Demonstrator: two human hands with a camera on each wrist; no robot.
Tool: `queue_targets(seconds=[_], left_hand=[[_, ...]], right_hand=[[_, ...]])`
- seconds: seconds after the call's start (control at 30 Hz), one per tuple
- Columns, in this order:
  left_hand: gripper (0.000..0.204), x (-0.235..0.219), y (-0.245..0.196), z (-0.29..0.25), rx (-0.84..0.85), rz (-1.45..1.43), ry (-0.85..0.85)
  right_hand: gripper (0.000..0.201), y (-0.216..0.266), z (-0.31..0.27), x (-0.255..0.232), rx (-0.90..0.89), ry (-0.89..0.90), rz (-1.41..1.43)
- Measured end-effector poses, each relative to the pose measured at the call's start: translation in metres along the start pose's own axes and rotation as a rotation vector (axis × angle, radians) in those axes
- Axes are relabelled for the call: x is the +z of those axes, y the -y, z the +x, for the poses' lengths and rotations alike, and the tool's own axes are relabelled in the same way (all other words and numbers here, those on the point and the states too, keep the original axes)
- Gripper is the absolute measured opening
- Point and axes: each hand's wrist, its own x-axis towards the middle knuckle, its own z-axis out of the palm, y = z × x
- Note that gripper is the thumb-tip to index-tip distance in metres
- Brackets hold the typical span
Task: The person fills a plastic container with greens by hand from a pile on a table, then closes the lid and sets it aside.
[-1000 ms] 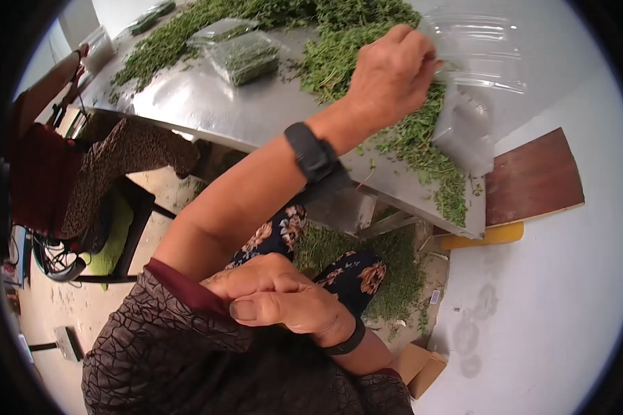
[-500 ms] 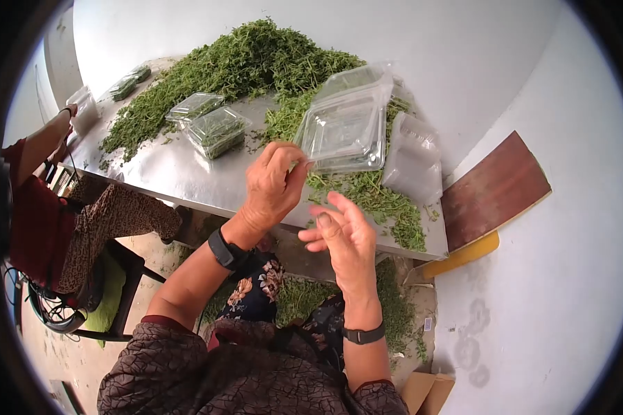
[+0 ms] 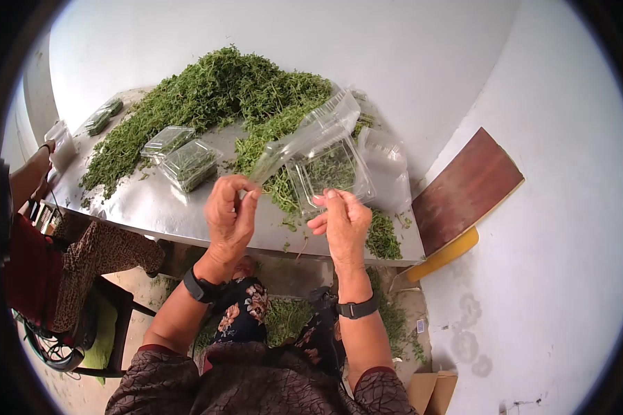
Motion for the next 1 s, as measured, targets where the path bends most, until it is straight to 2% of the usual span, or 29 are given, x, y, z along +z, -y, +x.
queue_targets(seconds=[0.07, 0.1, 0.17, 0.23, 0.27, 0.37, 0.43, 0.5, 0.53, 0.63, 0.7, 0.77, 0.83, 0.93, 1.0], left_hand=[[0.011, -0.004, 0.011, 0.003, 0.044, 0.005, -0.148], [0.009, -0.011, 0.007, 0.006, -0.095, 0.009, -0.111], [0.007, -0.017, 0.006, 0.011, -0.084, -0.022, -0.099], [0.007, -0.023, 0.019, 0.011, -0.233, -0.169, -0.089], [0.006, -0.028, 0.025, 0.016, -0.272, -0.304, -0.140], [0.007, -0.054, 0.021, 0.036, -0.307, -0.470, -0.206], [0.008, -0.056, 0.017, 0.037, -0.294, -0.452, -0.192], [0.009, -0.056, 0.016, 0.035, -0.009, -0.128, -0.120], [0.007, -0.057, 0.011, 0.030, -0.028, 0.006, -0.058], [0.012, -0.044, 0.019, 0.016, 0.140, 0.098, -0.086], [0.018, -0.039, 0.016, 0.003, 0.085, 0.087, -0.024], [0.021, -0.035, 0.023, -0.007, 0.219, 0.148, 0.014], [0.024, -0.036, 0.026, -0.018, 0.194, 0.202, 0.062], [0.028, -0.039, 0.030, -0.030, 0.298, 0.296, 0.131], [0.028, -0.042, 0.035, -0.038, 0.320, 0.313, 0.156]], right_hand=[[0.026, 0.003, 0.006, -0.009, 0.016, -0.019, -0.066], [0.025, 0.004, 0.009, -0.014, 0.037, -0.033, -0.128], [0.025, 0.003, 0.014, -0.023, 0.033, -0.041, -0.152], [0.026, 0.005, 0.018, -0.033, 0.036, -0.059, -0.207], [0.024, 0.007, 0.021, -0.042, 0.034, -0.121, -0.223], [0.021, 0.014, 0.033, -0.074, 0.014, -0.193, -0.153], [0.022, 0.021, 0.043, -0.083, 0.015, -0.212, -0.116], [0.022, 0.029, 0.056, -0.088, 0.016, -0.230, -0.073], [0.022, 0.032, 0.063, -0.090, 0.061, -0.224, -0.044], [0.026, 0.022, 0.091, -0.102, 0.145, -0.182, 0.021], [0.037, 0.009, 0.105, -0.105, 0.275, -0.173, 0.131], [0.041, -0.002, 0.110, -0.110, 0.298, -0.167, 0.120], [0.045, -0.001, 0.107, -0.105, 0.321, -0.156, 0.109], [0.052, 0.003, 0.092, -0.109, 0.341, -0.117, -0.204], [0.054, 0.008, 0.079, -0.102, 0.339, -0.072, -0.289]])
